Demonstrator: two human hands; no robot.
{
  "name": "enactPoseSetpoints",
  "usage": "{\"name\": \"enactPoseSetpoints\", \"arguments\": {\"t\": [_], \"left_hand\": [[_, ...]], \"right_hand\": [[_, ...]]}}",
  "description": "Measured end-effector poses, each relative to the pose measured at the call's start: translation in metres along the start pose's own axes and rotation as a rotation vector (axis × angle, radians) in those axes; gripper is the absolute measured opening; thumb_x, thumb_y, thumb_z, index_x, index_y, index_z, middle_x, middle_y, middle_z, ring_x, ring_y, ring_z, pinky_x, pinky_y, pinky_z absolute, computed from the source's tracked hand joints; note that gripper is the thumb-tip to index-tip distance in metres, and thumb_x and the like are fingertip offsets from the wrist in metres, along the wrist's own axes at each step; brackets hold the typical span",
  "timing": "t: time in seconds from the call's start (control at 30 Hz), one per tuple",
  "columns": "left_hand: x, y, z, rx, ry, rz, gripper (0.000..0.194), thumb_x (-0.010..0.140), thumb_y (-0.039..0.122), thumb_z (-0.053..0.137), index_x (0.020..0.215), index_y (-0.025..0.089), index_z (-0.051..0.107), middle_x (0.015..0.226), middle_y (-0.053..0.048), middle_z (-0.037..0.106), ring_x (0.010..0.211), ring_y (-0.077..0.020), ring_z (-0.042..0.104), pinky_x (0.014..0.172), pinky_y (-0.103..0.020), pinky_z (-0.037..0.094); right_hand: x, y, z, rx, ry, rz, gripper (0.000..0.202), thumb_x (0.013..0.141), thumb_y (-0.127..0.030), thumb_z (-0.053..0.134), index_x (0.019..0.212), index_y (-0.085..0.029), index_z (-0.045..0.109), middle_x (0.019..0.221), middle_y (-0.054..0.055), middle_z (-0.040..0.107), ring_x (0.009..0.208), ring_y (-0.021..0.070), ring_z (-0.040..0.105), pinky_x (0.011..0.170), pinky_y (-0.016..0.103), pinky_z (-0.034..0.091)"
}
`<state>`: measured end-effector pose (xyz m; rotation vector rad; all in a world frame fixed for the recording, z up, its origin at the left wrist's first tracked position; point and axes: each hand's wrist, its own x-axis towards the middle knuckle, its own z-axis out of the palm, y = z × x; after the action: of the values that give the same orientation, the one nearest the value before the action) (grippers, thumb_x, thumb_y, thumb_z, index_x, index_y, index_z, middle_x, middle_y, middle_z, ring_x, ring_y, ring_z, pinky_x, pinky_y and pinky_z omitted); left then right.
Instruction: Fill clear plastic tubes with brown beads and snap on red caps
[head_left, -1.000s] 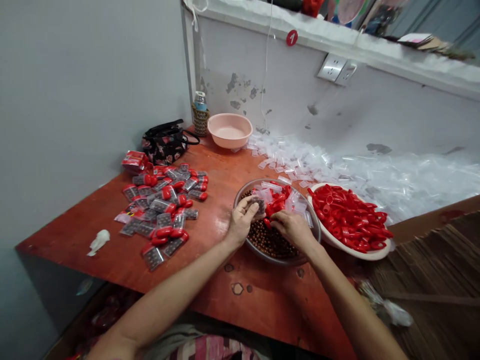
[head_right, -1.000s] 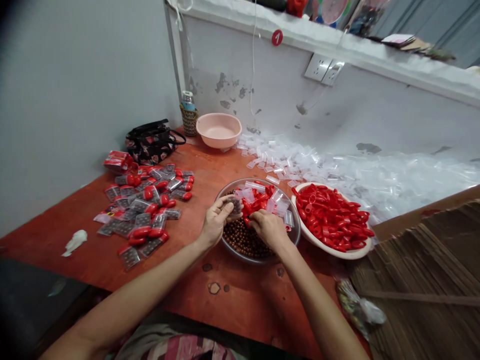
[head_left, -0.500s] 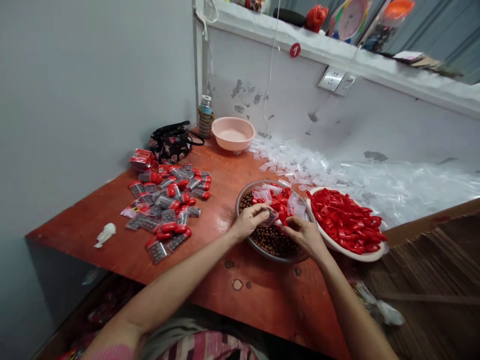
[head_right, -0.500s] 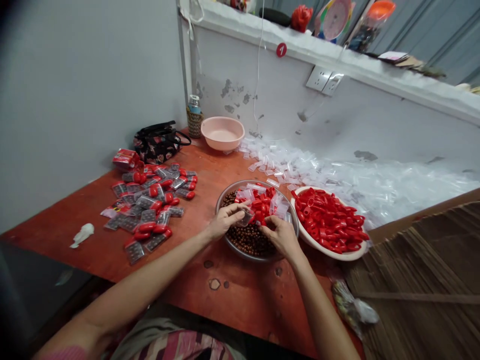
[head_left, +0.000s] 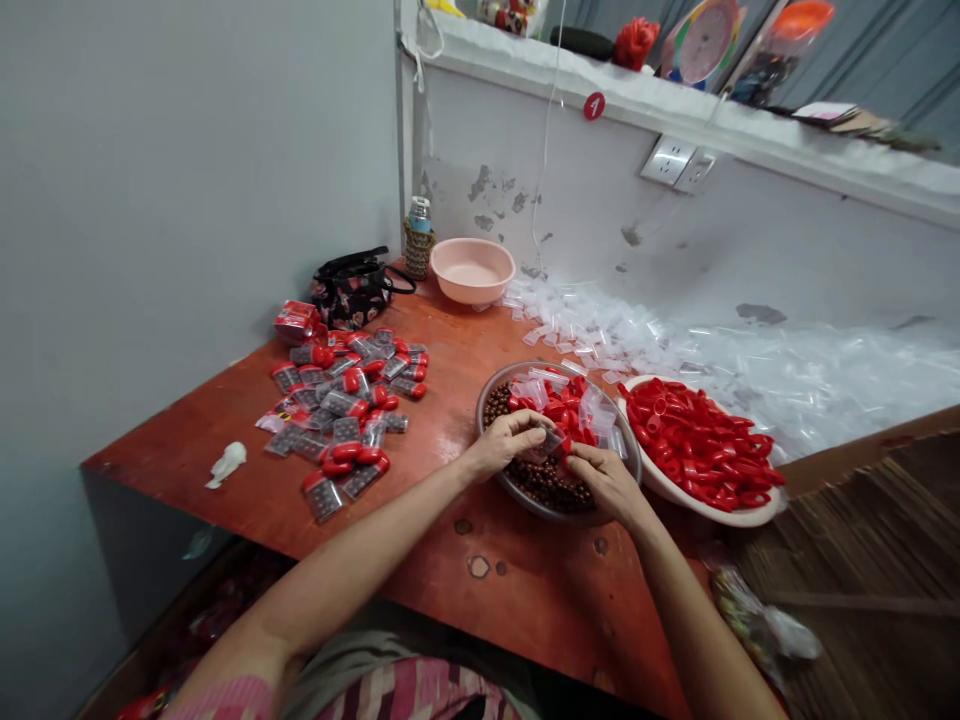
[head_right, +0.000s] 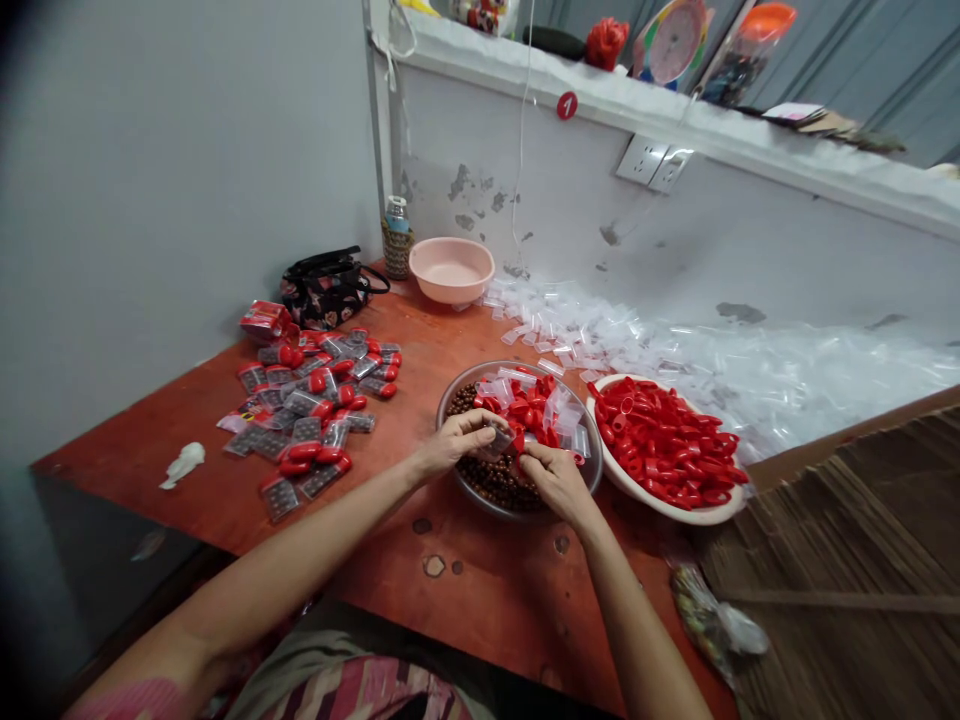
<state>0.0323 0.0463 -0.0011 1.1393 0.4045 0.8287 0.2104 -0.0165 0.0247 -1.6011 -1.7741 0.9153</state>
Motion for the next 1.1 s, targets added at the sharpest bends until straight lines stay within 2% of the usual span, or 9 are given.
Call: {"name": "enactPoseSetpoints", "arguments": {"t": [0.07, 0.13, 0.23, 0.37, 0.53, 0.73, 0.9, 1.03, 1.1], "left_hand": [[0.000, -0.001, 0.000, 0.006, -0.008, 0.007, 0.036, 0.070, 0.040, 0.064, 0.095, 0.014, 0.062, 0.094, -0.008, 0.063, 0.081, -0.0168, 0.059, 0.065, -0.026, 0.050], [0.001, -0.001, 0.000, 0.000, -0.001, 0.005, 0.036, 0.070, 0.040, 0.064, 0.094, 0.014, 0.062, 0.092, -0.007, 0.064, 0.078, -0.0162, 0.060, 0.065, -0.026, 0.050], [0.001, -0.003, 0.001, -0.015, 0.022, 0.007, 0.036, 0.070, 0.040, 0.064, 0.096, 0.015, 0.063, 0.091, -0.007, 0.065, 0.076, -0.0159, 0.061, 0.065, -0.026, 0.049], [0.000, -0.003, 0.001, 0.009, 0.011, 0.017, 0.035, 0.071, 0.039, 0.063, 0.095, 0.014, 0.064, 0.087, -0.006, 0.065, 0.072, -0.0142, 0.060, 0.066, -0.025, 0.047], [-0.001, 0.000, 0.003, 0.092, -0.015, 0.041, 0.032, 0.073, 0.037, 0.061, 0.094, 0.013, 0.064, 0.086, -0.005, 0.064, 0.074, -0.0137, 0.058, 0.068, -0.024, 0.046], [-0.002, 0.000, 0.003, 0.091, -0.008, 0.050, 0.031, 0.074, 0.037, 0.061, 0.094, 0.013, 0.065, 0.088, -0.006, 0.064, 0.077, -0.0145, 0.059, 0.071, -0.024, 0.047], [-0.002, 0.000, 0.001, 0.093, -0.060, 0.052, 0.032, 0.076, 0.037, 0.058, 0.098, 0.014, 0.064, 0.092, -0.008, 0.065, 0.082, -0.0167, 0.060, 0.072, -0.026, 0.047], [-0.003, 0.000, 0.004, 0.256, 0.022, 0.152, 0.028, 0.079, 0.033, 0.054, 0.099, 0.016, 0.064, 0.095, -0.006, 0.066, 0.086, -0.0174, 0.060, 0.078, -0.027, 0.045], [-0.003, 0.000, 0.006, 0.375, 0.056, 0.215, 0.026, 0.080, 0.031, 0.053, 0.099, 0.017, 0.065, 0.096, -0.005, 0.066, 0.089, -0.0175, 0.059, 0.082, -0.027, 0.044]], "right_hand": [[0.000, 0.000, 0.001, 0.011, 0.008, 0.005, 0.023, 0.078, -0.029, 0.044, 0.069, -0.017, 0.062, 0.060, -0.002, 0.058, 0.061, 0.0142, 0.054, 0.060, 0.024, 0.043], [-0.001, 0.001, 0.003, 0.085, 0.061, -0.011, 0.023, 0.077, -0.028, 0.047, 0.090, -0.019, 0.063, 0.079, 0.000, 0.065, 0.074, 0.0166, 0.059, 0.068, 0.027, 0.046], [-0.002, 0.004, 0.008, 0.273, 0.162, -0.047, 0.041, 0.075, -0.027, 0.049, 0.116, -0.023, 0.053, 0.108, 0.004, 0.062, 0.093, 0.0195, 0.059, 0.078, 0.032, 0.047], [-0.001, 0.005, 0.004, 0.337, 0.210, -0.025, 0.033, 0.076, -0.032, 0.052, 0.105, -0.020, 0.062, 0.102, 0.006, 0.066, 0.094, 0.0223, 0.059, 0.081, 0.035, 0.048], [0.002, 0.000, -0.007, 0.220, 0.198, 0.024, 0.031, 0.068, -0.038, 0.065, 0.093, -0.020, 0.067, 0.083, 0.003, 0.069, 0.076, 0.0194, 0.063, 0.072, 0.034, 0.051], [0.007, 0.003, 0.002, 0.256, 0.088, -0.071, 0.036, 0.070, -0.035, 0.065, 0.103, -0.022, 0.063, 0.095, 0.003, 0.068, 0.087, 0.0198, 0.062, 0.078, 0.034, 0.050], [0.010, 0.009, 0.003, 0.157, 0.146, -0.131, 0.030, 0.073, -0.034, 0.063, 0.100, -0.021, 0.063, 0.097, 0.004, 0.067, 0.090, 0.0204, 0.061, 0.083, 0.036, 0.047], [0.004, 0.001, -0.008, -0.052, 0.343, -0.219, 0.029, 0.079, -0.034, 0.055, 0.105, -0.022, 0.061, 0.103, 0.006, 0.064, 0.097, 0.0220, 0.058, 0.088, 0.039, 0.044], [-0.001, -0.008, -0.013, -0.197, 0.366, -0.308, 0.030, 0.081, -0.032, 0.052, 0.109, -0.023, 0.059, 0.107, 0.006, 0.062, 0.099, 0.0221, 0.057, 0.088, 0.039, 0.044]]}}
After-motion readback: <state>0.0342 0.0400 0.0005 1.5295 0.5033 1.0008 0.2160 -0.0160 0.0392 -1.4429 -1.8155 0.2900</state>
